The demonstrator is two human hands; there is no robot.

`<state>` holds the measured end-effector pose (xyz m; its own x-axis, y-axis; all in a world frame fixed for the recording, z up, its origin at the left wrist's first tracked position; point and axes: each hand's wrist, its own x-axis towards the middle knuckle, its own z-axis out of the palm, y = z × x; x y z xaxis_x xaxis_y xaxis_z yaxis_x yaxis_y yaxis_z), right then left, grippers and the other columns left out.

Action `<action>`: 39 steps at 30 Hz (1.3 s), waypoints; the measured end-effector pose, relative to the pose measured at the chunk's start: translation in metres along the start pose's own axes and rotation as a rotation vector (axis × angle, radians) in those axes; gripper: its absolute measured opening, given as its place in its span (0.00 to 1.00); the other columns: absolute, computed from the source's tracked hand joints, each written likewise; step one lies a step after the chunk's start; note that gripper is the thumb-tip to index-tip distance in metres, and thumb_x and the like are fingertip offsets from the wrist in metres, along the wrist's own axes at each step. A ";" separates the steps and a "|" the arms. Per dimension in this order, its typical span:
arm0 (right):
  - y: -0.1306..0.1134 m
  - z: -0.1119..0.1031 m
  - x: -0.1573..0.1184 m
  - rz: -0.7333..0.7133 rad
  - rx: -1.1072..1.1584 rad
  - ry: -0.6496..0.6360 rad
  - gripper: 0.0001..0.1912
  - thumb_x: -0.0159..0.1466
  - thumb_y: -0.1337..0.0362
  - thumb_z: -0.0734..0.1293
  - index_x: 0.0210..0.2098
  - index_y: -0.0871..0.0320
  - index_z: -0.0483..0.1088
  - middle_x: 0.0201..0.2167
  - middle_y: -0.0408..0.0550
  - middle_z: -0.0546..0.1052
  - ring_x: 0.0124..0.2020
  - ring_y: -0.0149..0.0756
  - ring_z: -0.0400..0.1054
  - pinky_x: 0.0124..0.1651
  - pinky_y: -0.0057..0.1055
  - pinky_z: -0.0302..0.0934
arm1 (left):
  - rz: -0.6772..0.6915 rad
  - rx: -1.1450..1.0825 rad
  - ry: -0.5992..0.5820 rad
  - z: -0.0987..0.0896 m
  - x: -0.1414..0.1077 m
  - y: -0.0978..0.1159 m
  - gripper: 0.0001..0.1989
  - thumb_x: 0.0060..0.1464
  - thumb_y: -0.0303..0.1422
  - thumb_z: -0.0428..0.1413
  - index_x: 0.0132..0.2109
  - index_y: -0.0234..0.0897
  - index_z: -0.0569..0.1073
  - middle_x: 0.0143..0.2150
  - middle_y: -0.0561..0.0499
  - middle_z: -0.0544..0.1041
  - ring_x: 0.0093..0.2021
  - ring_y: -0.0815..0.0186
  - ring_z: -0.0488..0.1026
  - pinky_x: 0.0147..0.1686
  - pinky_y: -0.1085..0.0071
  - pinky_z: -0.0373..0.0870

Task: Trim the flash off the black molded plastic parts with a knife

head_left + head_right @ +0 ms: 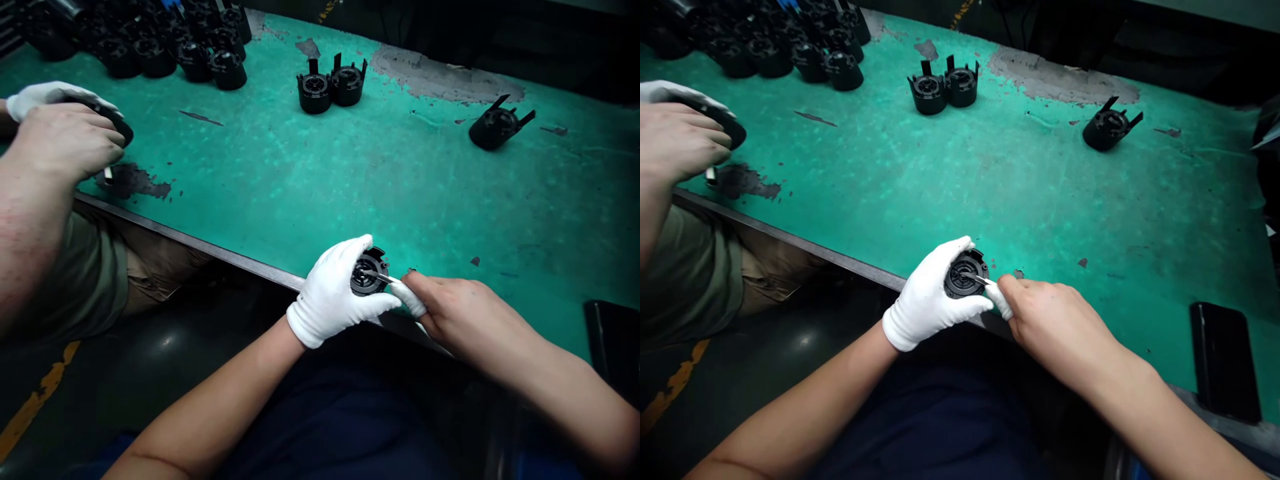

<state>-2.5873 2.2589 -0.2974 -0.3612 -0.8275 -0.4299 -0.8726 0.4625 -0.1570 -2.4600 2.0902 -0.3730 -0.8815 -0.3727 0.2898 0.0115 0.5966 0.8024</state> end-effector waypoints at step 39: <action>0.034 -0.012 0.017 -0.194 -0.260 0.289 0.25 0.64 0.66 0.62 0.59 0.42 0.71 0.35 0.43 0.82 0.27 0.37 0.74 0.24 0.32 0.42 | -0.001 0.043 0.082 0.007 -0.010 0.002 0.51 0.51 0.50 0.67 0.72 0.39 0.52 0.69 0.35 0.64 0.68 0.47 0.65 0.66 0.48 0.68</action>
<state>-2.6270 2.2570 -0.2994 -0.2274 -0.9634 -0.1422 -0.9738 0.2248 0.0346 -2.4546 2.1006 -0.3779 -0.8401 -0.4289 0.3322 -0.0109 0.6255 0.7801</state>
